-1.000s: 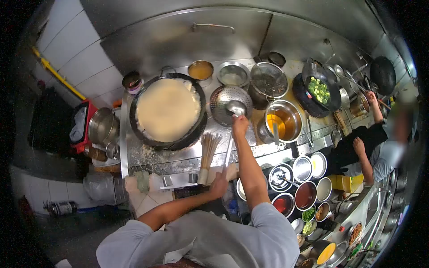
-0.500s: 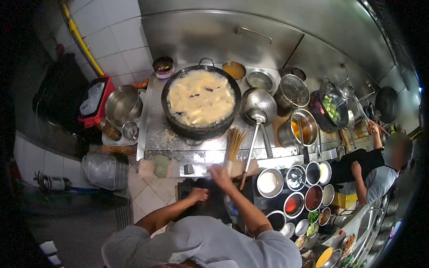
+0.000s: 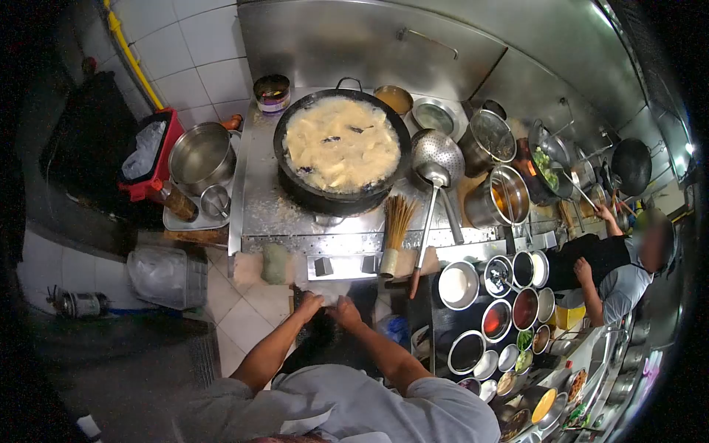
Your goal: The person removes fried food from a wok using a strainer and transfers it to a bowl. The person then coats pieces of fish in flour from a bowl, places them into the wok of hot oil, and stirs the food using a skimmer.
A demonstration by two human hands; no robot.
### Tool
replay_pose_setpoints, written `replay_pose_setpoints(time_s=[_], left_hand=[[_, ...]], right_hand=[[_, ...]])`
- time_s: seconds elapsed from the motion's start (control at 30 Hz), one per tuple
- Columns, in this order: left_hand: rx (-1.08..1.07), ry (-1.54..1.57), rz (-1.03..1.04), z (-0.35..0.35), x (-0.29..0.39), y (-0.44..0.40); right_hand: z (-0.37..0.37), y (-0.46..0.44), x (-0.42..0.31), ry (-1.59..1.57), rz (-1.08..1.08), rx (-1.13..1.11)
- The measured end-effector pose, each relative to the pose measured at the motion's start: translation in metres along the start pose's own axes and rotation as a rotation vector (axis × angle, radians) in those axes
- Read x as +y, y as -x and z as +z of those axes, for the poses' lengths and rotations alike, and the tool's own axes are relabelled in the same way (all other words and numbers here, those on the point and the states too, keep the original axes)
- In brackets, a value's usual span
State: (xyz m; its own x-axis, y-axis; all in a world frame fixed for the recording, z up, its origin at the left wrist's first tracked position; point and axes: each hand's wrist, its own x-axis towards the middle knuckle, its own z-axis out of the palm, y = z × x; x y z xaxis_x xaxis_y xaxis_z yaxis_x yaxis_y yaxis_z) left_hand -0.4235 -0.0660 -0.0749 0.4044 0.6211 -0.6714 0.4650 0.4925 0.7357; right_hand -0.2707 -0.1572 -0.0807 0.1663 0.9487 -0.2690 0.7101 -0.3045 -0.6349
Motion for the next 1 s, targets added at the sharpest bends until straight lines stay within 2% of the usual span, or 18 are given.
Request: replay_pose_setpoints(time_s=[0.03, 0.07, 0.13, 0.23, 0.27, 0.3, 0.37, 0.4, 0.47, 0.5, 0.57, 0.63, 0.67, 0.77, 0.83, 0.9, 0.97, 1.0], left_hand=[[-0.002, -0.006, -0.002, 0.000, -0.011, -0.004], [0.133, 0.173, 0.180, 0.002, -0.023, -0.007], [0.265, 0.351, 0.363, 0.005, -0.043, -0.012], [-0.082, 1.024, -0.069, 0.013, -0.047, -0.019], [-0.034, 1.103, -0.082, 0.027, -0.037, -0.027], [-0.687, 1.420, 0.005, 0.038, -0.087, -0.051], [-0.464, 1.529, -0.063, 0.077, -0.043, -0.034], [-0.435, 1.499, -0.042, 0.087, -0.042, -0.034], [-0.466, 1.379, -0.006, 0.099, -0.027, -0.028], [-0.477, 1.332, 0.002, 0.102, -0.015, -0.027], [-0.497, 1.280, -0.005, 0.105, 0.004, -0.030], [-0.491, 1.206, 0.003, 0.106, 0.014, -0.037], [-0.479, 1.161, 0.001, 0.105, 0.018, -0.041], [-0.455, 1.016, -0.004, 0.105, 0.021, -0.064], [-0.420, 0.900, -0.007, 0.100, 0.016, -0.078], [-0.366, 0.783, -0.012, 0.094, 0.004, -0.089], [-0.297, 0.692, -0.061, 0.088, -0.011, -0.098], [-0.110, 0.670, -0.153, 0.088, -0.007, -0.082]], right_hand=[[0.008, -0.002, 0.002, -0.005, 0.004, 0.002], [0.014, -0.006, 0.004, -0.013, -0.073, 0.022], [0.011, -0.006, -0.002, 0.011, -0.266, -0.021], [-0.060, 0.005, -0.077, 0.148, -0.341, -0.171], [-0.057, 0.002, -0.072, 0.038, -0.329, -0.054], [-0.041, -0.005, -0.056, 0.048, -0.331, -0.049], [0.002, -0.021, -0.017, -1.510, 0.246, 0.115], [-0.039, -0.019, -0.054, -1.813, 0.406, 0.068], [-0.060, -0.016, -0.061, -1.892, 0.474, 0.109], [-0.052, -0.022, -0.052, -1.966, 0.647, 0.172], [0.003, -0.034, 0.008, -1.887, 0.682, 0.234], [-0.001, -0.036, 0.003, -1.816, 0.706, 0.299], [-0.003, -0.029, 0.003, -1.756, 0.620, 0.160], [-0.034, -0.032, -0.005, -1.620, 0.602, 0.091], [-0.052, -0.026, -0.004, -0.818, 0.274, -0.152], [-0.123, 0.000, -0.029, -0.866, 0.101, -0.367], [-0.205, 0.011, -0.036, -1.134, 0.371, -0.261], [-0.237, 0.011, -0.012, -1.324, 0.313, -0.129]])
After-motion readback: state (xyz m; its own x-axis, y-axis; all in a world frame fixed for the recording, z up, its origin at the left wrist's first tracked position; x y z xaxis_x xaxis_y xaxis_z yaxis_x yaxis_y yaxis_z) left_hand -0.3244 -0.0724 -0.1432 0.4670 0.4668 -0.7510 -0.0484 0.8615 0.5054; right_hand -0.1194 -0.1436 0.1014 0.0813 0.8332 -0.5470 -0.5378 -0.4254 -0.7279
